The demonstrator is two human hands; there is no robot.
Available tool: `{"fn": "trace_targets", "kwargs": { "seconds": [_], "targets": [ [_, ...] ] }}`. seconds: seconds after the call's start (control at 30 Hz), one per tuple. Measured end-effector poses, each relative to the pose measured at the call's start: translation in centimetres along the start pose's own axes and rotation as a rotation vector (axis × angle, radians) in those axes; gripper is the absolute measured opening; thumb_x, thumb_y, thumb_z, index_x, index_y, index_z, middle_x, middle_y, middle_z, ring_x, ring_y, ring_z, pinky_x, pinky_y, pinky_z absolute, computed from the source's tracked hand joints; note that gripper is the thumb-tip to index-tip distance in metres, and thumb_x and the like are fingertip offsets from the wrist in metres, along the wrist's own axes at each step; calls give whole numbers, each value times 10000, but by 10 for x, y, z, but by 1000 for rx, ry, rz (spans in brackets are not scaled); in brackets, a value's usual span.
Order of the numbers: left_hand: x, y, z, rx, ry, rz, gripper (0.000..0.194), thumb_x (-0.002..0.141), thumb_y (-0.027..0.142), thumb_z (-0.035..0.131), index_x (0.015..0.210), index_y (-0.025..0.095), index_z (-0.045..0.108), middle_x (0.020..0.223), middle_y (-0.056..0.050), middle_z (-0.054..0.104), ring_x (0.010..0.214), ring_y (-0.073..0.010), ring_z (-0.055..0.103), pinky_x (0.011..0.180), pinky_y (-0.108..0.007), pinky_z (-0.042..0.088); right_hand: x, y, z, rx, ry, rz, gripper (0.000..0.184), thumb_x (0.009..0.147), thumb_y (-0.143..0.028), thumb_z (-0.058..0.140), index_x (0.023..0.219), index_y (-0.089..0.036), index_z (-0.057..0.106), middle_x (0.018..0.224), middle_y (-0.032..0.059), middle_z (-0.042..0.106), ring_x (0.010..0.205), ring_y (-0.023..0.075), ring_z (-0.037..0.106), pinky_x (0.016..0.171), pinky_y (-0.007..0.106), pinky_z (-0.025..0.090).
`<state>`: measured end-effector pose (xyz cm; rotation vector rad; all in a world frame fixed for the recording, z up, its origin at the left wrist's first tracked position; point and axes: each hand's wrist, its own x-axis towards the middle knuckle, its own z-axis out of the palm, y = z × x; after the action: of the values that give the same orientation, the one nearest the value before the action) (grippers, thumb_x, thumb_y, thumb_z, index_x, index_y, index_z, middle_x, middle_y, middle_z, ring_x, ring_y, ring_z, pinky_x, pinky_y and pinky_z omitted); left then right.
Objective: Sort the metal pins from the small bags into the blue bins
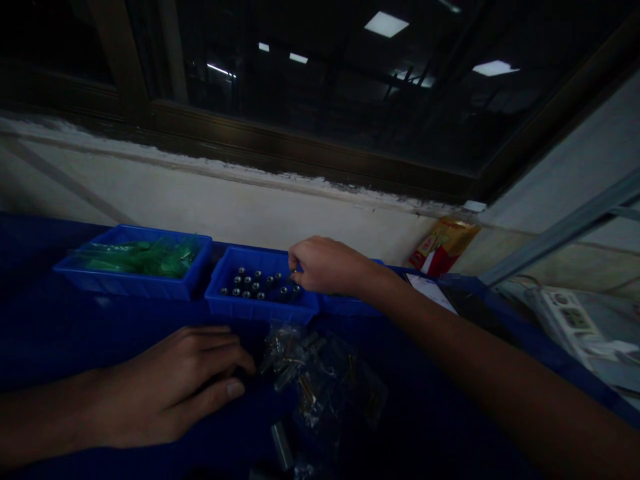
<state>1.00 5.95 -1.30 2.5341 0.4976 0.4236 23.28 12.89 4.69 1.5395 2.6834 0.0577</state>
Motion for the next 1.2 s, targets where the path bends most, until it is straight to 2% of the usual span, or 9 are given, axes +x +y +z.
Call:
{"fn": "trace_targets", "kwargs": {
  "seconds": [0.23, 0.57, 0.67, 0.83, 1.0, 1.1, 1.2],
  "targets": [
    [1, 0, -1, 10, -8, 0, 186, 884, 245, 406, 968, 180, 559, 829, -24, 603, 774, -167, 572, 717, -317, 450, 3, -1, 5, -20, -6, -20, 83, 680, -222, 562, 742, -207, 616, 618, 10, 556, 543, 123, 482, 488, 256, 306],
    [0, 0, 1, 8, -5, -1, 171, 876, 244, 414, 957, 184, 553, 830, -21, 601, 765, -167, 569, 698, -310, 449, 9, -7, 3, -45, -157, 21, 166, 642, -146, 487, 731, -199, 616, 655, 23, 573, 593, 133, 491, 528, 256, 315],
    [0, 0, 1, 12, -19, -13, 177, 879, 250, 408, 960, 190, 553, 837, -18, 602, 774, -168, 567, 709, -316, 449, 9, -7, 3, -41, -166, 10, 168, 665, -154, 459, 727, -186, 611, 688, 38, 591, 625, 142, 510, 560, 263, 334],
    [1, 0, 0, 16, -26, -20, 180, 882, 255, 403, 958, 191, 554, 833, -16, 601, 776, -167, 565, 715, -316, 447, 6, -3, 2, -49, -26, -34, 209, 769, -207, 406, 803, -174, 609, 795, 72, 613, 763, 180, 539, 647, 290, 367],
    [0, 0, 1, 23, -23, -13, 173, 879, 244, 411, 950, 189, 559, 828, -18, 600, 766, -164, 564, 713, -308, 440, 1, -1, -1, -35, 39, -94, 151, 768, -219, 463, 790, -176, 606, 774, 54, 601, 761, 173, 536, 676, 288, 381],
    [0, 0, 1, 40, -28, -18, 170, 878, 242, 415, 948, 193, 562, 820, -16, 599, 762, -162, 563, 709, -305, 437, -11, -9, 1, 1, 228, -80, 139, 789, -231, 472, 779, -168, 595, 743, 44, 590, 738, 164, 530, 685, 286, 388],
    [0, -1, 1, 54, -35, -19, 163, 871, 242, 427, 954, 200, 560, 816, -12, 598, 760, -164, 564, 700, -306, 435, -31, -20, 14, 84, 483, 29, 155, 824, -224, 447, 765, -161, 576, 685, 29, 569, 683, 144, 524, 663, 273, 398]
  ]
}}
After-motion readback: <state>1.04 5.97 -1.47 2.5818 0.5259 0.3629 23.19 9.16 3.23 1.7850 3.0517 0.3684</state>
